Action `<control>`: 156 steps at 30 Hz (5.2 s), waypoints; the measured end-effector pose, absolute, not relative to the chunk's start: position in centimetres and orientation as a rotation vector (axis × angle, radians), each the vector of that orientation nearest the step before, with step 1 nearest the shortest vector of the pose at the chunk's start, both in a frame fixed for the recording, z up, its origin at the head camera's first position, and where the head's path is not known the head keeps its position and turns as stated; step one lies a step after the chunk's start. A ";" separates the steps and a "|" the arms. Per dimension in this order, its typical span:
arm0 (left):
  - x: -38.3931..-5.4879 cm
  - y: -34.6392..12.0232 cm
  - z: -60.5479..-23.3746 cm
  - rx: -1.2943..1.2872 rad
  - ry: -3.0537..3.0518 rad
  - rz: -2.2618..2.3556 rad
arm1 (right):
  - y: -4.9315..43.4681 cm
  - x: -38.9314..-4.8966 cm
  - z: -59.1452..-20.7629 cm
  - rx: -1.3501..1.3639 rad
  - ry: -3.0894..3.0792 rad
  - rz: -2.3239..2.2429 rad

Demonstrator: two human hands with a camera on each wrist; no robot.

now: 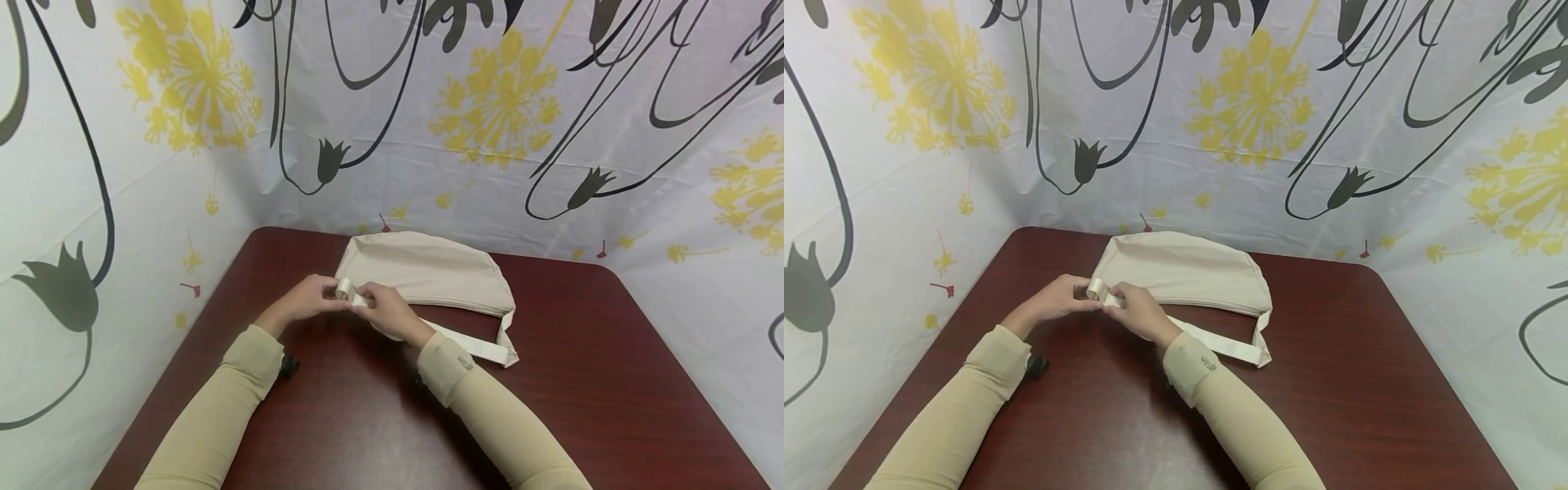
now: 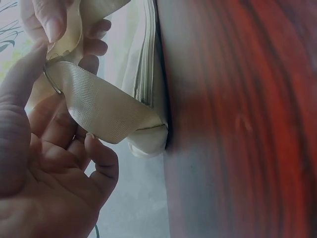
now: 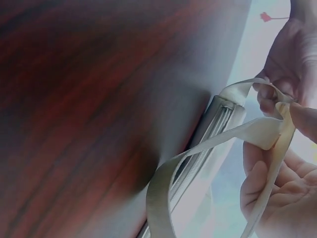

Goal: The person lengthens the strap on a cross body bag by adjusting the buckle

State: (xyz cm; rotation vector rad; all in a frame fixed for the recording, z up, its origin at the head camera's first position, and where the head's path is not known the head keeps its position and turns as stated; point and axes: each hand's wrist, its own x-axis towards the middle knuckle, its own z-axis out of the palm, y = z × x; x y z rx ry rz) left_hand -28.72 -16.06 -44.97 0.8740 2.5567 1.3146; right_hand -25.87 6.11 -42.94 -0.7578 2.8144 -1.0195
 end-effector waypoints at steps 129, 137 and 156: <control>-28.7 -16.1 -45.4 0.746 2.517 1.449 | 6.4 -25.7 -43.5 -0.693 2.869 -1.031; -28.7 -16.4 -45.4 0.717 2.483 1.490 | 6.7 -25.6 -43.6 -0.666 2.844 -0.998; -28.6 -16.7 -45.5 0.670 2.456 1.517 | 7.1 -25.5 -43.7 -0.646 2.848 -0.930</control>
